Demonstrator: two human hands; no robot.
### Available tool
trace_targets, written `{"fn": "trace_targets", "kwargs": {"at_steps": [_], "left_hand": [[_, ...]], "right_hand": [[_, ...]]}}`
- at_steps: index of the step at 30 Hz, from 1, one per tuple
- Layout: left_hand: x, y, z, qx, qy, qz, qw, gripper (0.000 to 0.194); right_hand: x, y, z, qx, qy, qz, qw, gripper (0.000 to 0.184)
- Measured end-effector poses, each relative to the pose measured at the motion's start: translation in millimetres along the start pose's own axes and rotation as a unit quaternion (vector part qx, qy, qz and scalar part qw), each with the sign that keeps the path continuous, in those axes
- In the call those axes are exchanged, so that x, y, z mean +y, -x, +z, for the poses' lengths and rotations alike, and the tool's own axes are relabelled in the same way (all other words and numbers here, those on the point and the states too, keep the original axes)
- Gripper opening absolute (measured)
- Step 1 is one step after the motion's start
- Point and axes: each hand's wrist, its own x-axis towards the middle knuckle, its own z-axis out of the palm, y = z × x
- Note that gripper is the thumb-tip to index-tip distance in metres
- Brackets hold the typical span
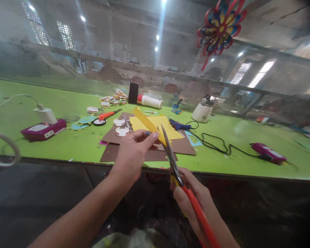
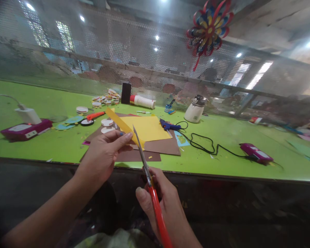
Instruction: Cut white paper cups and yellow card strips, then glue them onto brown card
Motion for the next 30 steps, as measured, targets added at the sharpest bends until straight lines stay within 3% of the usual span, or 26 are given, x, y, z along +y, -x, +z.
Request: {"fn": "trace_targets", "kwargs": {"at_steps": [13, 19, 30], "left_hand": [[0.1, 0.7, 0.7, 0.001, 0.001, -0.004, 1.0, 0.02], [-1.6, 0.7, 0.5, 0.003, 0.001, -0.004, 1.0, 0.021], [-4.8, -0.6, -1.5, 0.005, 0.008, 0.0, 1.0, 0.02]], "right_hand": [[-0.5, 0.2, -1.2, -0.011, -0.008, 0.006, 1.0, 0.034], [3.8, -2.1, -5.1, -0.054, 0.003, -0.005, 0.998, 0.03], [1.3, 0.5, -0.4, -0.028, -0.022, 0.019, 0.999, 0.036]]}}
